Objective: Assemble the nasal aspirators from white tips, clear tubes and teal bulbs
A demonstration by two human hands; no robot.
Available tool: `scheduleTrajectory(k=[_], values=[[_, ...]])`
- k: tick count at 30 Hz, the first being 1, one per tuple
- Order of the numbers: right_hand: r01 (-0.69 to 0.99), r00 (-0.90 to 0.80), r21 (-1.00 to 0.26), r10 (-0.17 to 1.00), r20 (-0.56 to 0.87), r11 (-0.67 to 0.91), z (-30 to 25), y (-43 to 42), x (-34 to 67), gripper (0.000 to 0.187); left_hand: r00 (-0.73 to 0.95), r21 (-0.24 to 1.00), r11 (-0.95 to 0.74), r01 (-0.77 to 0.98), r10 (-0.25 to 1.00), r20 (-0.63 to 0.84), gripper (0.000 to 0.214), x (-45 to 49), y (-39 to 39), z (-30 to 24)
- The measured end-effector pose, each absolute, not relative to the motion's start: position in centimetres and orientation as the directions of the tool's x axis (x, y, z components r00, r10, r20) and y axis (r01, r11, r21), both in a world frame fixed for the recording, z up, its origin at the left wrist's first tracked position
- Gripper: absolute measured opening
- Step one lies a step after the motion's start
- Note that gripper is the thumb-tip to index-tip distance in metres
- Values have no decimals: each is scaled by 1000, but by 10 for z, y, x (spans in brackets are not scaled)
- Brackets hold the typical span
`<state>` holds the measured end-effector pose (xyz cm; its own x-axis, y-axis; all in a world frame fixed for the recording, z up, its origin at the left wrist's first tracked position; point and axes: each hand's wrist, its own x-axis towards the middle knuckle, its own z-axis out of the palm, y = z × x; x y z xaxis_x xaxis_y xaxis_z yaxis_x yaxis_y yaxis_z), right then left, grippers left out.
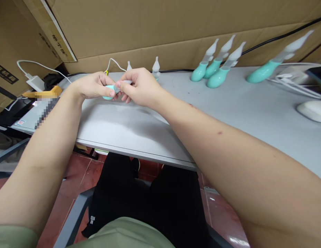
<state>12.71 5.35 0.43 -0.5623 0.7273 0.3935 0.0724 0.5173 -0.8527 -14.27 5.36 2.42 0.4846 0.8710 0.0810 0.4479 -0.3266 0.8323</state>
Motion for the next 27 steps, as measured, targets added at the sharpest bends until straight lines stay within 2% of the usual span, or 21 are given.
scheduleTrajectory(k=[5,13,16,18,20,22,24,27], values=[[31,-587,-903,739,331,429,8,48,127,37,570,874,-305,378,820,40,76,-145,56,25],[-29,-585,-950,766,267,310,20,38,126,45,604,902,-253,348,797,-10,76,-148,52,34],[-72,-554,-942,773,310,326,26,39,132,51,597,928,-231,291,802,12,77,-146,51,33],[-32,-523,-927,784,334,374,26,39,135,52,543,935,-246,256,837,72,78,-144,53,29],[15,-507,-909,786,353,417,23,37,136,41,447,918,-291,270,882,149,71,-142,55,24],[39,-527,-892,768,364,449,17,34,136,32,342,875,-343,341,913,224,54,-141,60,19],[47,-563,-882,742,364,469,10,33,134,34,259,827,-374,420,923,286,37,-143,65,14],[60,-578,-870,728,369,489,2,35,131,39,163,781,-391,487,919,358,27,-148,75,9]])
